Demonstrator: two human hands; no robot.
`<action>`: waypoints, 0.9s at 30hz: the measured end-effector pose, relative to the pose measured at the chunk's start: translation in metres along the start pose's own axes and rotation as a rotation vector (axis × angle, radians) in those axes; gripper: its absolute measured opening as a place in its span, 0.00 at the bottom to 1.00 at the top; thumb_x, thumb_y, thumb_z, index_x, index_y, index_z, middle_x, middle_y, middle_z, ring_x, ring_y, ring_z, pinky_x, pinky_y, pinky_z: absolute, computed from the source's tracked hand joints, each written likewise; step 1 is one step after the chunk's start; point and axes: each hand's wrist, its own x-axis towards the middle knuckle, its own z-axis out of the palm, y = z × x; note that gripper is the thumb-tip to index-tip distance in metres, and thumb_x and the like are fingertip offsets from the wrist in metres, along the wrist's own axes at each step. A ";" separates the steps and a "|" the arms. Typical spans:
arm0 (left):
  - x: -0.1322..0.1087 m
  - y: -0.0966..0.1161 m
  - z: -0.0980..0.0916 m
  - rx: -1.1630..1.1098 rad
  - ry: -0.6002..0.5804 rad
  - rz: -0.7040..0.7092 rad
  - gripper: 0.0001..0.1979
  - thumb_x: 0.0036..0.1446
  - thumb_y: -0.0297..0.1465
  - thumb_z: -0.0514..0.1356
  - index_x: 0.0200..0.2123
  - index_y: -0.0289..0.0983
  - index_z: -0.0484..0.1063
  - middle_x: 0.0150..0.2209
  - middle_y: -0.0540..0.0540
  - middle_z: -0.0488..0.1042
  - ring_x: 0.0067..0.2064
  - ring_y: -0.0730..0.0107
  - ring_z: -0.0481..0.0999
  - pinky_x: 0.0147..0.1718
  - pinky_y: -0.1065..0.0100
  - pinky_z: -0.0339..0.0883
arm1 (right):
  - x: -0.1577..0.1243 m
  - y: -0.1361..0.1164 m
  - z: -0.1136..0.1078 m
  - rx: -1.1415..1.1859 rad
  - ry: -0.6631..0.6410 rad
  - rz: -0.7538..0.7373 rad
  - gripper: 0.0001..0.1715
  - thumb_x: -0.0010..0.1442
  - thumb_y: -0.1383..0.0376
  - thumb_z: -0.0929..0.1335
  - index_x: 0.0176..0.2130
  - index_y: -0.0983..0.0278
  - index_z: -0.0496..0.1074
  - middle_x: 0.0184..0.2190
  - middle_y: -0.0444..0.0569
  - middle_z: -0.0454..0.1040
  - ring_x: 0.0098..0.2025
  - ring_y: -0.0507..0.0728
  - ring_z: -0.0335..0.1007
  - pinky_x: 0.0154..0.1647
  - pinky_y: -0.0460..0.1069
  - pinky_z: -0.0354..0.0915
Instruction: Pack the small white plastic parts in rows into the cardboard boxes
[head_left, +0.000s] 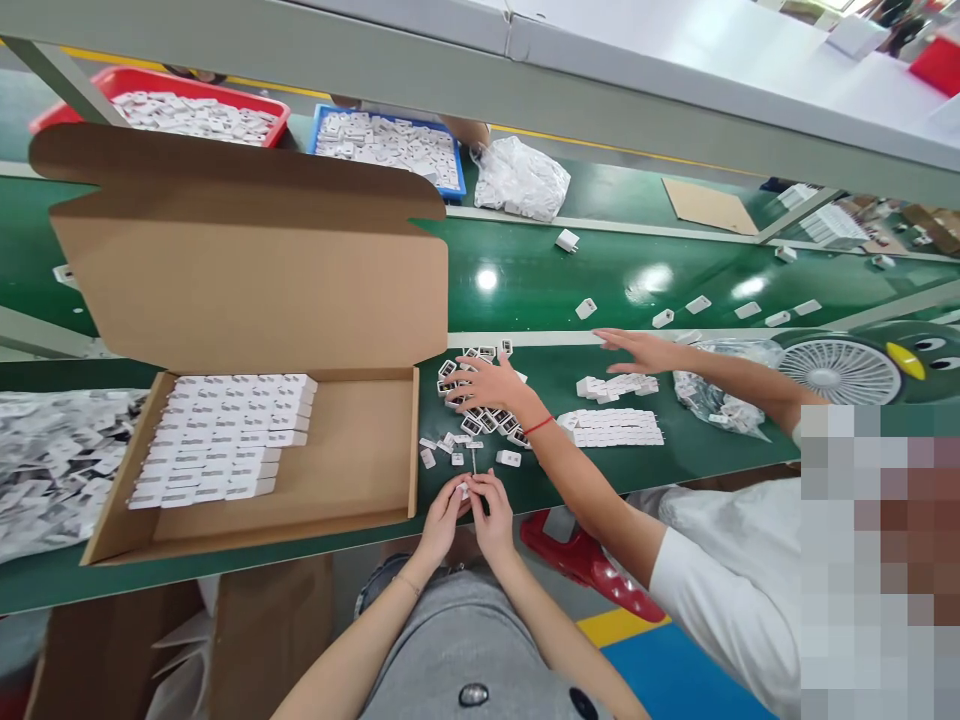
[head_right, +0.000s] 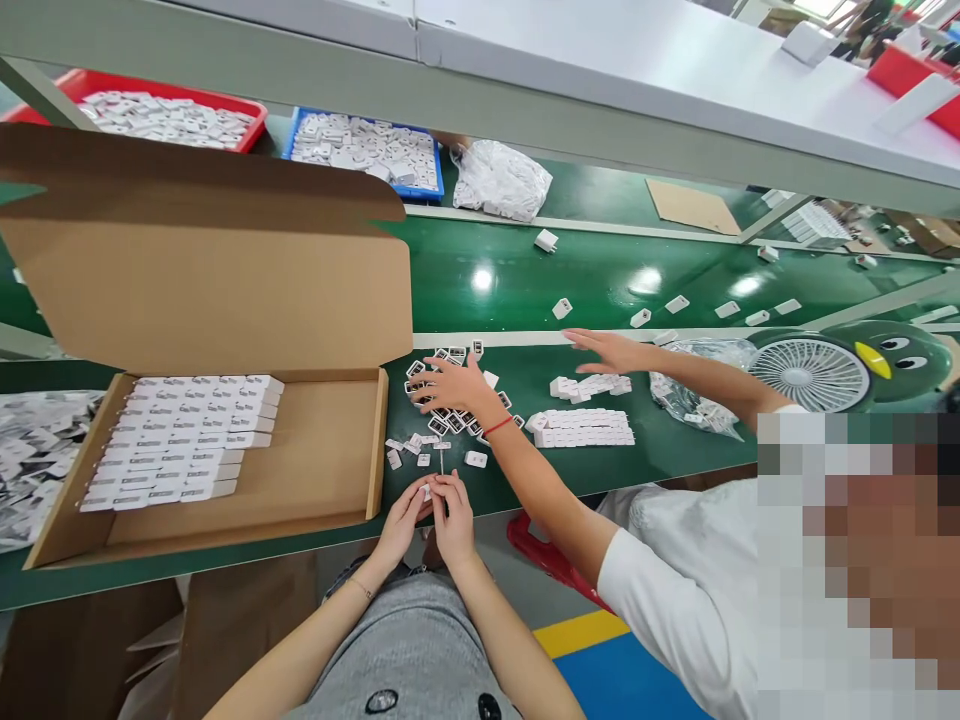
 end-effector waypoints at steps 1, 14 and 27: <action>0.000 0.000 0.001 0.022 0.010 0.004 0.24 0.48 0.43 0.58 0.45 0.36 0.67 0.50 0.40 0.69 0.50 0.57 0.69 0.50 0.56 0.63 | 0.000 0.001 0.000 -0.011 -0.006 -0.003 0.10 0.58 0.65 0.61 0.37 0.59 0.71 0.38 0.48 0.70 0.45 0.54 0.65 0.59 0.59 0.50; -0.058 0.038 -0.013 0.105 -0.179 0.044 0.23 0.46 0.36 0.61 0.47 0.38 0.66 0.48 0.43 0.71 0.47 0.60 0.72 0.49 0.59 0.64 | -0.033 -0.009 -0.031 -0.090 -0.126 0.026 0.28 0.50 0.69 0.65 0.50 0.47 0.62 0.52 0.44 0.61 0.56 0.65 0.56 0.54 0.58 0.56; -0.049 0.157 -0.179 1.655 0.319 0.540 0.13 0.55 0.36 0.50 0.38 0.39 0.71 0.36 0.43 0.72 0.39 0.60 0.69 0.38 0.61 0.62 | 0.016 0.034 -0.003 -0.219 0.267 0.176 0.30 0.51 0.58 0.65 0.52 0.64 0.57 0.48 0.58 0.56 0.28 0.50 0.60 0.27 0.48 0.64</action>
